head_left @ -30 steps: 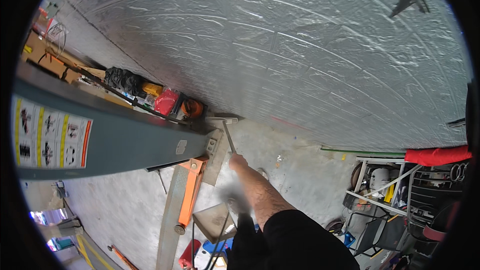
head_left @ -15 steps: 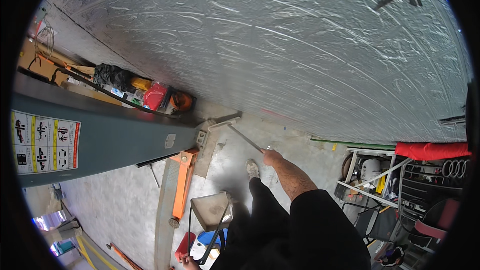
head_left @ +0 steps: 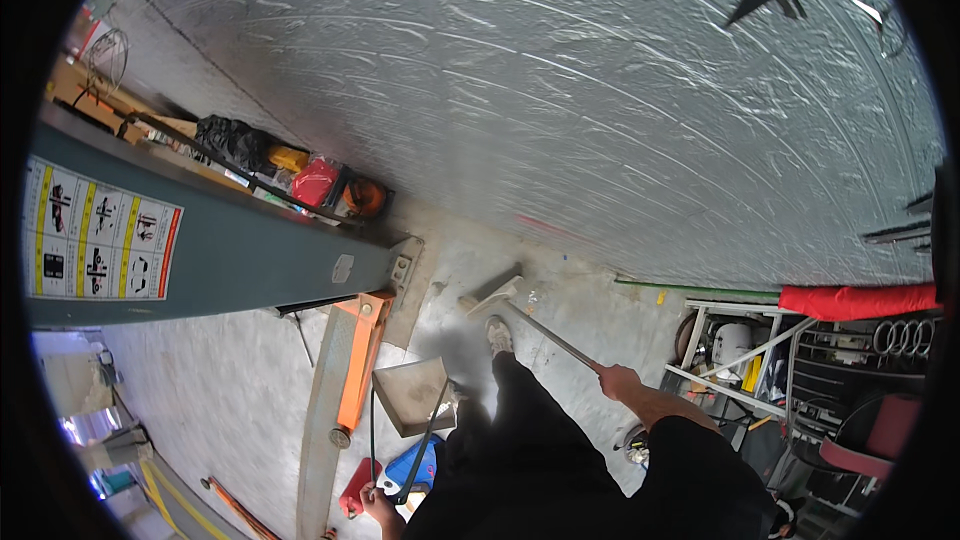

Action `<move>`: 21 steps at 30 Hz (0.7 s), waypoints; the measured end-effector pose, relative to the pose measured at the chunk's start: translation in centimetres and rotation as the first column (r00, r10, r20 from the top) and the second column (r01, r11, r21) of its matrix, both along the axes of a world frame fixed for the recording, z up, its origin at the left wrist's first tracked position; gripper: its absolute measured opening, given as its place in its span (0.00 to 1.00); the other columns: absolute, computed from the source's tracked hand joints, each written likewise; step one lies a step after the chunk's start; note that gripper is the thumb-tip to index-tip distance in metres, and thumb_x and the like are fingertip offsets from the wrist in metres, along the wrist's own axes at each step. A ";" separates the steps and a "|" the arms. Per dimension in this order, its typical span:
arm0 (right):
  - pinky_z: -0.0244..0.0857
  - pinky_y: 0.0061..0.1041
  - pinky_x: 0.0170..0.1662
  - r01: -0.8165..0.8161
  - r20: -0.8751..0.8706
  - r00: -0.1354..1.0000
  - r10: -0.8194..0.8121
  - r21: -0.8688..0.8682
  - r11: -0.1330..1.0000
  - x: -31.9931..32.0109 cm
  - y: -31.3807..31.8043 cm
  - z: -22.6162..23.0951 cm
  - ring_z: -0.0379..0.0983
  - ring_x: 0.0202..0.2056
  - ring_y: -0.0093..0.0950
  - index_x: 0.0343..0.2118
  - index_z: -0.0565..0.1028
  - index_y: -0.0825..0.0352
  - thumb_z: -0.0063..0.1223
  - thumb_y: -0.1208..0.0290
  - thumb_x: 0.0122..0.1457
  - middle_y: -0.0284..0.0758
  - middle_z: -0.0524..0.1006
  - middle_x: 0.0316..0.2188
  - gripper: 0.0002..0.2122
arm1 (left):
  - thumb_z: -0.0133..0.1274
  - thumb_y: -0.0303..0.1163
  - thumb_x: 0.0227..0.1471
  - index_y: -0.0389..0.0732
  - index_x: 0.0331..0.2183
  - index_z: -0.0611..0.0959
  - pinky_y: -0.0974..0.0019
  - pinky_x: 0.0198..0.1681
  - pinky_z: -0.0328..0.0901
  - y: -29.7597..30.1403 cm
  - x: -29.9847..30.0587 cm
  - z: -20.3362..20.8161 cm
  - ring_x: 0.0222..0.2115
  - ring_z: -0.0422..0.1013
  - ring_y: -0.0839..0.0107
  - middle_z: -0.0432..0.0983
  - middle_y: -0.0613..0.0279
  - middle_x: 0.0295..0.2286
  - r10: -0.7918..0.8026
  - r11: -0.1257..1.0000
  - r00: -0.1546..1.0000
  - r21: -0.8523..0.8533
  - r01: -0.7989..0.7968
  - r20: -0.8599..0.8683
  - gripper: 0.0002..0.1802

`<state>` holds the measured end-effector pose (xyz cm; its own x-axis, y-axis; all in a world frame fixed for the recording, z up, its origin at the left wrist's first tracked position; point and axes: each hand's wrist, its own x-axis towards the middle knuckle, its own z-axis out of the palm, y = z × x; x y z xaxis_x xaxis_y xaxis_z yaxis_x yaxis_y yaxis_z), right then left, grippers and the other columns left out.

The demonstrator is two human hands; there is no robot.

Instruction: The person sweeps debris on a concrete floor using a broom and dustpan in an auto repair shop. They gather scattered dust and small items into the dustpan, moving around equipment and boxes while sweeping.

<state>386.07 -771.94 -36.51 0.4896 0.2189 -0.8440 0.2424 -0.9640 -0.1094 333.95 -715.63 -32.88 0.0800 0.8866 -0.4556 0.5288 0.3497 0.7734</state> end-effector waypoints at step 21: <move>0.79 0.49 0.56 -0.296 0.046 0.954 0.297 -0.034 0.955 20.2 20.5 -11.4 0.85 0.56 0.45 0.77 0.68 0.31 0.56 0.64 0.73 0.42 0.87 0.54 0.31 | 0.53 0.22 0.67 0.47 0.48 0.81 0.70 0.23 0.61 -8.8 -0.1 4.8 0.23 0.67 0.81 0.74 0.69 0.29 0.311 0.932 0.939 -0.144 -0.332 -0.150 0.11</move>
